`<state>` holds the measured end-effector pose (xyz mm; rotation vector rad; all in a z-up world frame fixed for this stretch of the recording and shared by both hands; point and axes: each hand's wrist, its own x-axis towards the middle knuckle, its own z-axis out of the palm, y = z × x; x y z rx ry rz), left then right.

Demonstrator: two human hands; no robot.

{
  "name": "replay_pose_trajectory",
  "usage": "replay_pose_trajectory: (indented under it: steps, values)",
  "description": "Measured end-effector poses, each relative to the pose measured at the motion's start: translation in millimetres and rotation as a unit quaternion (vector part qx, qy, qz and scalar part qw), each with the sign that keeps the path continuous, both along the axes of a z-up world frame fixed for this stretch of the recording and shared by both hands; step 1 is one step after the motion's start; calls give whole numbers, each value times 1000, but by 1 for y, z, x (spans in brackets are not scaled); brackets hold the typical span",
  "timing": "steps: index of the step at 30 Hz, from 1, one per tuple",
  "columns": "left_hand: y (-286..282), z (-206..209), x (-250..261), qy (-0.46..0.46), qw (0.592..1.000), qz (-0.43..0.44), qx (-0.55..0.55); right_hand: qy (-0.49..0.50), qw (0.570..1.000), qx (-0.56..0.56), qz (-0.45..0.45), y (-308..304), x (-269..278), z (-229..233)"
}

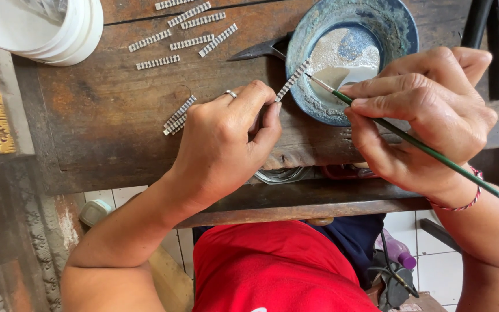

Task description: Using a fine brush to apply a liquid coating, likely flux or adhesive, to small metal jewelry components on a workbench.

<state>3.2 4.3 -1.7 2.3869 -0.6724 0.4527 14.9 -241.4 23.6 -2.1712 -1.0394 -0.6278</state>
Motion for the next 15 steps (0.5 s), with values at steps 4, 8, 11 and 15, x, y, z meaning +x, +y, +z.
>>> replay_pose_trajectory:
  steps: [4, 8, 11, 15]
  values:
    - [0, 0, 0, 3, 1000, -2, -2, 11, 1000, -7, -4, 1, -1, 2]
    - [0, 1, 0, 2, 1000, -5, -2, 18, 1000, -7, -8, 3, -2, 3]
    - [0, 1, 0, 2, 1000, -4, -3, 20, 1000, -8, -7, 3, -2, 3]
    - [0, 1, 0, 3, 1000, -6, -2, 11, 1000, -2, -4, 0, -1, 1]
